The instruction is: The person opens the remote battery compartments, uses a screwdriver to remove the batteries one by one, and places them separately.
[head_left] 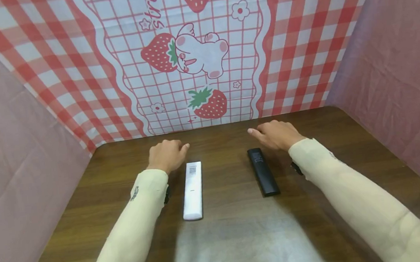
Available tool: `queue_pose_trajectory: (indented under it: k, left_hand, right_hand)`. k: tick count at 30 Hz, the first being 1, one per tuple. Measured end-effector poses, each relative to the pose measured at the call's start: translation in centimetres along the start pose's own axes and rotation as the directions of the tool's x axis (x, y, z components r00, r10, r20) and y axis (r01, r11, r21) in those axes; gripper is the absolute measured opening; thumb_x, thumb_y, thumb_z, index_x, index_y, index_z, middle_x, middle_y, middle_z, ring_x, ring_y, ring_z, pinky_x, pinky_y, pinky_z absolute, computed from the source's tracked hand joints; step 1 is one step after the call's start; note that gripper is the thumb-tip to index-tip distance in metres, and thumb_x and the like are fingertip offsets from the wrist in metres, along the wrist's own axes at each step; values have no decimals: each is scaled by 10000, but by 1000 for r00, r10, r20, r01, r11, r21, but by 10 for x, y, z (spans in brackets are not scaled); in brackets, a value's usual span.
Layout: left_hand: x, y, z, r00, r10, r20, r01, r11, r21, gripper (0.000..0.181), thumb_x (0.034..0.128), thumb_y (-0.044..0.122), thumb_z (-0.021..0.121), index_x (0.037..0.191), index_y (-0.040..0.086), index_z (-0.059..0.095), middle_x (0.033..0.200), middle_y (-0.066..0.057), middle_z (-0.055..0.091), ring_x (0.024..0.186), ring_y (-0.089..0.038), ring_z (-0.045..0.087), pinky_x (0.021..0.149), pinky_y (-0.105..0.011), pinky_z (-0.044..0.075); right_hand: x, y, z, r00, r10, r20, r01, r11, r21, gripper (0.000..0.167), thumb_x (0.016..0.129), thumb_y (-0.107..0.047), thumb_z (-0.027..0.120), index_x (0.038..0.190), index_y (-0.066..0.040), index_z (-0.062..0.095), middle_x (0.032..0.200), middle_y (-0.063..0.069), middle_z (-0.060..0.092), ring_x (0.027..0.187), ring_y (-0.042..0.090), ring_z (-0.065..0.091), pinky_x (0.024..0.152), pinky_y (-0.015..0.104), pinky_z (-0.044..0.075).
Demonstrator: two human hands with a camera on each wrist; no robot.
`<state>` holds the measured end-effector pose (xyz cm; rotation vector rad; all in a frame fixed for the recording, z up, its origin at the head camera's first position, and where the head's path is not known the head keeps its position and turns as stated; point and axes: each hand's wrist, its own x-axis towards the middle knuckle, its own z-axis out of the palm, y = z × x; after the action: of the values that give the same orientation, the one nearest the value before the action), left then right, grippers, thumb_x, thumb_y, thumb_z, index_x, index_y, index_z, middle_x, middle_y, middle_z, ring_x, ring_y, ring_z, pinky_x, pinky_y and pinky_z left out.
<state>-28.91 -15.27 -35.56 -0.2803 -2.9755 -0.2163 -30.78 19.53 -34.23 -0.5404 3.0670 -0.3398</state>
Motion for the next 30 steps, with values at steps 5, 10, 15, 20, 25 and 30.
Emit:
queue_pose_trajectory:
  k: [5, 10, 15, 20, 25, 30]
  left_hand:
    - [-3, 4, 2, 1000, 14, -5, -14, 1000, -18, 458, 1028, 468, 486, 1189, 112, 726, 1124, -107, 726, 877, -323, 683, 759, -506, 526]
    - [-6, 15, -4, 999, 50, -21, -51, 998, -32, 411, 1016, 445, 531, 1177, 125, 731, 1097, -79, 733, 821, -284, 670, 725, -480, 529]
    - [-6, 27, -8, 996, 84, -9, -85, 996, -15, 417, 1009, 459, 537, 1193, 137, 726, 1104, -68, 733, 855, -287, 683, 717, -470, 531]
    - [-7, 35, -8, 994, 111, 12, -111, 994, 20, 437, 998, 487, 534, 1199, 150, 726, 1097, -57, 735, 875, -302, 692, 694, -465, 526]
    - [-9, 43, -8, 991, 130, 22, -131, 991, 27, 420, 993, 482, 547, 1190, 162, 734, 1096, -53, 737, 910, -323, 697, 700, -484, 529]
    - [-11, 50, -6, 987, 156, 29, -156, 988, 5, 402, 999, 467, 545, 1184, 166, 737, 1107, -38, 737, 947, -302, 700, 726, -490, 535]
  right_hand:
    - [-4, -3, 2, 1000, -12, -1, 12, 1000, 2, 798, 1003, -673, 294, 1353, -28, 607, 1300, 179, 638, 1158, 385, 610, 956, 610, 442]
    - [-10, -6, -1, 999, -31, -6, 31, 1000, 1, 766, 1015, -648, 306, 1344, -30, 618, 1295, 173, 643, 1147, 373, 616, 947, 608, 447]
    - [-12, -9, 0, 1000, -18, 6, 18, 1000, -1, 723, 1029, -610, 338, 1357, -26, 609, 1312, 183, 631, 1175, 382, 598, 956, 624, 432]
    - [-15, -10, 3, 1000, -10, 16, 10, 1000, 9, 706, 1031, -593, 368, 1368, -16, 596, 1317, 191, 625, 1182, 384, 594, 959, 624, 433]
    - [-18, -12, 6, 1000, -21, 10, 21, 1000, 8, 724, 1015, -618, 383, 1350, -19, 612, 1287, 183, 645, 1133, 359, 622, 936, 609, 459]
    - [-21, -14, 11, 999, -44, -4, 44, 999, -7, 573, 1017, -514, 498, 1295, -38, 656, 1166, 130, 700, 955, 273, 647, 831, 531, 522]
